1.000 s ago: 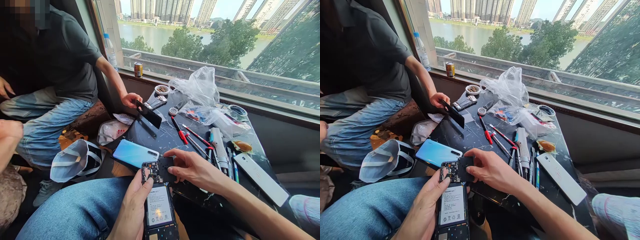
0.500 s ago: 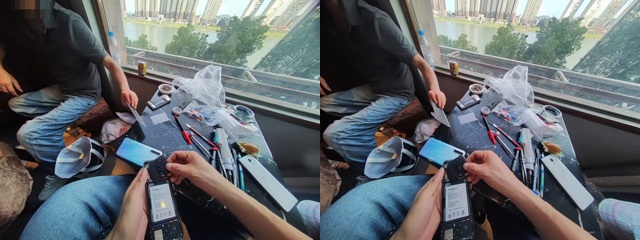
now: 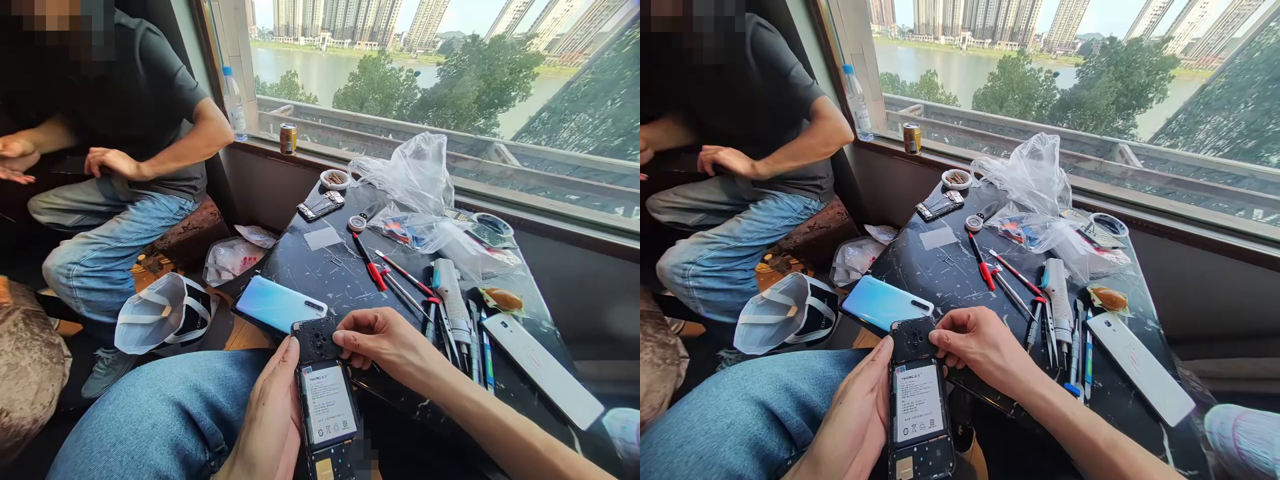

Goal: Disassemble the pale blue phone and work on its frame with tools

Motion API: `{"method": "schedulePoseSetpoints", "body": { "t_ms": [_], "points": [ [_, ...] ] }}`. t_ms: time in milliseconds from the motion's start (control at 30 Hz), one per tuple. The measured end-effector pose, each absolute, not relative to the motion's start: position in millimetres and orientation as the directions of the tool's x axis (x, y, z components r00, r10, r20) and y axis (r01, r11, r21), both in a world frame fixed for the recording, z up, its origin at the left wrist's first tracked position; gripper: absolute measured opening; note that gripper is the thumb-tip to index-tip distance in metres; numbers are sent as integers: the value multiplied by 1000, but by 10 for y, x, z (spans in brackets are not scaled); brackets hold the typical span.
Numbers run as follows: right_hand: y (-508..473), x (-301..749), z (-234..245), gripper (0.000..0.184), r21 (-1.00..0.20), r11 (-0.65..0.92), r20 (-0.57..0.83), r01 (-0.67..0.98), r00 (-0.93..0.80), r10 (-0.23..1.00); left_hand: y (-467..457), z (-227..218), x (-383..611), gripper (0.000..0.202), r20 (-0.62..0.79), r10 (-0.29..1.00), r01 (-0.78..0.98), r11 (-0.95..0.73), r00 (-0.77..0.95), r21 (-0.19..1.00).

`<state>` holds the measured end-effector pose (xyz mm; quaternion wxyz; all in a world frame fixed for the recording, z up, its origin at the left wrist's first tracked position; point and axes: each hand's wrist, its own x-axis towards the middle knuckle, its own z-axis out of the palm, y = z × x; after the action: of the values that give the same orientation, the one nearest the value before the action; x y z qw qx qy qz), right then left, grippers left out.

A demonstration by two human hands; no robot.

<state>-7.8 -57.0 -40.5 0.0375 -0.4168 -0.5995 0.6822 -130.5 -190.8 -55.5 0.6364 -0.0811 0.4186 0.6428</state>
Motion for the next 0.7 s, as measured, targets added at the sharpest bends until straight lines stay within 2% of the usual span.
{"method": "schedulePoseSetpoints", "body": {
  "t_ms": [200, 333, 533, 700],
  "points": [
    [-604, -87, -321, 27, -801, -6, -480, 599, -636, 604, -1941, -559, -1307, 46, -643, 748, -905, 146, -163, 399],
    [-586, -60, -329, 30, -770, 174, -402, 614, -679, 614, -1956, -556, -1304, 48, -643, 747, -891, 162, -169, 424],
    [-578, -57, -350, 34, -701, 301, -374, 647, -692, 617, -1949, -531, -1293, 47, -638, 748, -878, 167, -184, 449],
    [-547, -45, -348, 34, -683, 288, -391, 671, -669, 632, -1931, -508, -1281, 42, -643, 748, -871, 196, -165, 451]
  ]
}}
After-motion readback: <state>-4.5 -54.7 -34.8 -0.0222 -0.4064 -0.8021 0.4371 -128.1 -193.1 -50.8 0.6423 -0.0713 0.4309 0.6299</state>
